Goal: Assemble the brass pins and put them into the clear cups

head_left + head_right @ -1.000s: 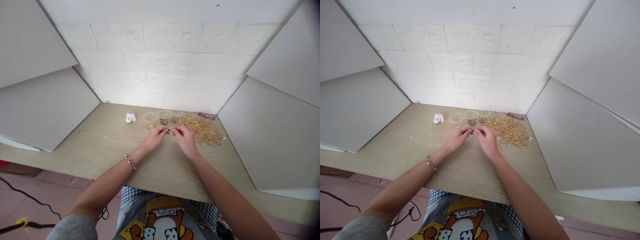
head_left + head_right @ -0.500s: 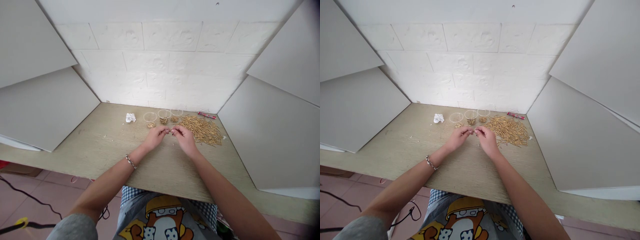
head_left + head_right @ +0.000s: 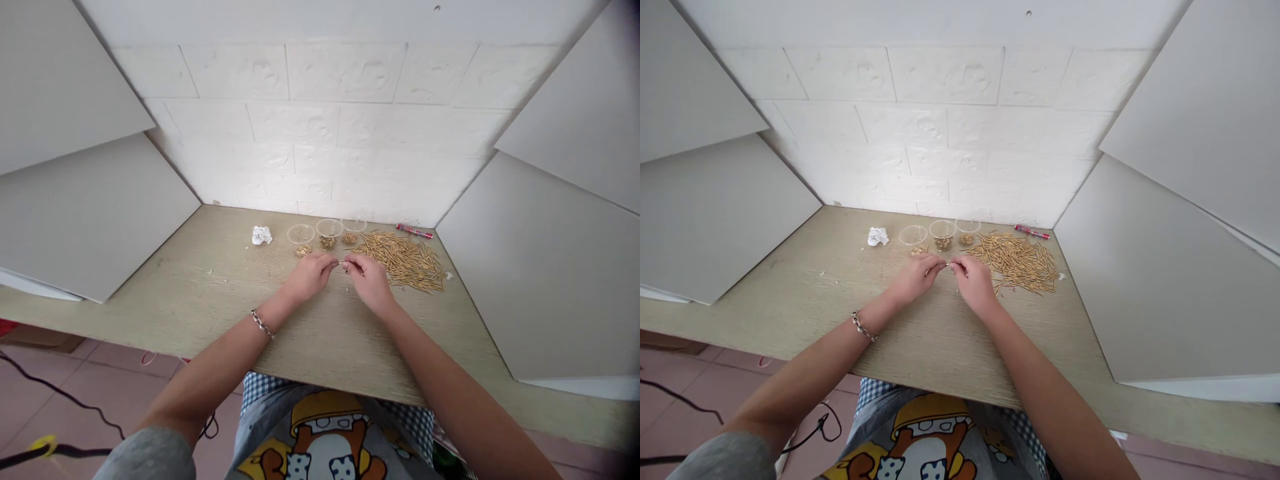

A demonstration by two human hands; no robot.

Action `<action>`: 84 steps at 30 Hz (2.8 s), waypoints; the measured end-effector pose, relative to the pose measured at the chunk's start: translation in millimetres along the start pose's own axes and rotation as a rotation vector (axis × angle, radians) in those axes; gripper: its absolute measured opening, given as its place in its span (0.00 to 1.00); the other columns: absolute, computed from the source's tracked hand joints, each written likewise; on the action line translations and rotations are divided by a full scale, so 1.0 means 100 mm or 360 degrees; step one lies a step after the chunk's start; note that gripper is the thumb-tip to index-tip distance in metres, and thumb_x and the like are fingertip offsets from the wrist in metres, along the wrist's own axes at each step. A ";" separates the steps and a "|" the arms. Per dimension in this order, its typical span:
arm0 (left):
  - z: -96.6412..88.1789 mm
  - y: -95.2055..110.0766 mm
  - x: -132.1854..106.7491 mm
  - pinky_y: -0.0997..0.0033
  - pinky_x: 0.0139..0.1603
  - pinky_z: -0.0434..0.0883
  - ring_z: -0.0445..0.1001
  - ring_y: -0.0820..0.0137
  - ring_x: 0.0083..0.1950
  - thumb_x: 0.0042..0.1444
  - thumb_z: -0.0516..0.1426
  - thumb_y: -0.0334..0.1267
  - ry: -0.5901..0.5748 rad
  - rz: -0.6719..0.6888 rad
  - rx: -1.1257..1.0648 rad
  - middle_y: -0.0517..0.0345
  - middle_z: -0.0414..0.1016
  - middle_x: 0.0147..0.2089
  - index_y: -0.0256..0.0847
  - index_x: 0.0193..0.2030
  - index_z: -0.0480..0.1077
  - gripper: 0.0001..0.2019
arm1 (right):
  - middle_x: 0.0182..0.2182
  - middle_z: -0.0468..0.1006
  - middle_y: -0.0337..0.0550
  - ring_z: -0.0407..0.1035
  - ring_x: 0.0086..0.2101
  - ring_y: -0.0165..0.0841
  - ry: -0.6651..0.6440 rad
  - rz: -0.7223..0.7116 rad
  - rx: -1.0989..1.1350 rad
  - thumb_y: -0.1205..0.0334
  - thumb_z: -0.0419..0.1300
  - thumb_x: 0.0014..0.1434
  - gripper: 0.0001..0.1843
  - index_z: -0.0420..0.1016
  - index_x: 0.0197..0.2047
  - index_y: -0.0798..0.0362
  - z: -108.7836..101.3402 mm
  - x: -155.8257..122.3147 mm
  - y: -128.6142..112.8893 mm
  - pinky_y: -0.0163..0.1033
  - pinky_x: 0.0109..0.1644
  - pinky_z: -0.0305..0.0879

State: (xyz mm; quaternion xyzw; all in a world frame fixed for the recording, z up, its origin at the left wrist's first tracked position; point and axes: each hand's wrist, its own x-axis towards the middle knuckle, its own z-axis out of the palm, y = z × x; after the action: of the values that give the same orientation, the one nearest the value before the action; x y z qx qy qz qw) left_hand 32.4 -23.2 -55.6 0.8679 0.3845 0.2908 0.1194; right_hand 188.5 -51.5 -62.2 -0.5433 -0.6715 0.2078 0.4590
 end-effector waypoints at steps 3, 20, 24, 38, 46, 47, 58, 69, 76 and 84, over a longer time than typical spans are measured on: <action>0.03 0.00 0.00 0.71 0.40 0.65 0.69 0.70 0.36 0.58 0.47 0.34 0.0004 -0.0007 0.0021 0.52 0.73 0.34 0.37 0.36 0.70 0.11 | 0.28 0.75 0.43 0.66 0.28 0.31 0.0018 -0.0022 -0.0057 0.61 0.52 0.53 0.10 0.73 0.31 0.54 0.02 -0.01 0.00 0.37 0.35 0.60; 0.06 0.02 0.00 0.71 0.39 0.65 0.69 0.70 0.35 0.58 0.47 0.33 -0.0057 -0.0051 0.0094 0.54 0.72 0.31 0.37 0.34 0.70 0.11 | 0.27 0.75 0.42 0.66 0.29 0.32 -0.0072 -0.0101 -0.0214 0.63 0.50 0.53 0.11 0.74 0.30 0.52 0.03 0.01 0.05 0.36 0.36 0.59; 0.07 0.03 0.00 0.71 0.39 0.65 0.69 0.70 0.35 0.57 0.47 0.32 -0.0044 -0.0128 0.0035 0.53 0.73 0.33 0.37 0.34 0.70 0.11 | 0.27 0.75 0.43 0.66 0.29 0.32 -0.0017 -0.0050 -0.0246 0.64 0.50 0.53 0.11 0.74 0.29 0.53 0.07 -0.01 0.04 0.37 0.36 0.59; 0.09 0.07 0.02 0.71 0.39 0.66 0.70 0.71 0.34 0.55 0.48 0.32 -0.0015 -0.0378 -0.0219 0.56 0.74 0.30 0.38 0.32 0.71 0.10 | 0.27 0.75 0.43 0.66 0.29 0.33 0.0085 -0.0075 -0.0239 0.63 0.50 0.54 0.11 0.72 0.30 0.53 0.11 -0.04 0.01 0.37 0.35 0.60; 0.10 0.10 0.02 0.72 0.38 0.65 0.70 0.71 0.33 0.55 0.48 0.33 0.0053 -0.0408 -0.0205 0.56 0.74 0.30 0.38 0.31 0.71 0.11 | 0.29 0.76 0.45 0.68 0.30 0.34 0.0198 -0.0013 -0.0224 0.63 0.51 0.53 0.10 0.73 0.31 0.53 0.16 -0.05 0.00 0.39 0.37 0.62; 0.11 0.10 0.02 0.72 0.38 0.65 0.70 0.71 0.33 0.55 0.48 0.33 0.0058 -0.0416 -0.0214 0.56 0.74 0.30 0.38 0.31 0.71 0.11 | 0.29 0.76 0.45 0.68 0.30 0.34 0.0206 -0.0002 -0.0210 0.63 0.51 0.53 0.10 0.73 0.31 0.53 0.16 -0.05 0.00 0.39 0.37 0.62; 0.08 0.11 0.03 0.73 0.38 0.66 0.70 0.72 0.33 0.55 0.49 0.33 0.0088 -0.0435 -0.0260 0.58 0.74 0.30 0.38 0.31 0.71 0.10 | 0.27 0.77 0.43 0.69 0.29 0.32 0.0212 0.0300 0.0141 0.59 0.52 0.52 0.11 0.73 0.31 0.54 0.17 -0.04 -0.06 0.38 0.37 0.63; 0.14 0.03 0.00 0.72 0.38 0.65 0.69 0.71 0.34 0.57 0.47 0.33 0.0168 -0.0107 0.0060 0.55 0.73 0.31 0.37 0.33 0.70 0.11 | 0.23 0.75 0.42 0.70 0.27 0.33 0.0149 0.0521 0.0485 0.58 0.54 0.50 0.11 0.73 0.30 0.56 0.20 -0.03 -0.01 0.39 0.34 0.65; 0.09 0.02 0.00 0.71 0.38 0.65 0.69 0.70 0.35 0.58 0.47 0.33 0.0112 0.0069 0.0279 0.53 0.72 0.31 0.36 0.34 0.69 0.11 | 0.23 0.75 0.42 0.69 0.26 0.32 0.0123 0.0389 0.0253 0.60 0.53 0.51 0.09 0.72 0.28 0.55 0.15 -0.02 -0.04 0.39 0.36 0.64; 0.10 -0.02 0.00 0.70 0.40 0.65 0.70 0.70 0.36 0.57 0.48 0.30 0.0098 0.0127 0.0253 0.52 0.72 0.33 0.35 0.36 0.69 0.09 | 0.24 0.75 0.41 0.69 0.26 0.32 0.0053 0.0240 0.0149 0.62 0.52 0.51 0.08 0.72 0.29 0.53 0.12 -0.01 0.03 0.38 0.35 0.63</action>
State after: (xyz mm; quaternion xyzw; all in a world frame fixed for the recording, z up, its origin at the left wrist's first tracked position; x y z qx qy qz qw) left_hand 36.9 -21.6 -64.2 0.8799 0.3751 0.2905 0.0267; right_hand 179.5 -48.7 -70.6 -0.5737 -0.6105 0.2639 0.4780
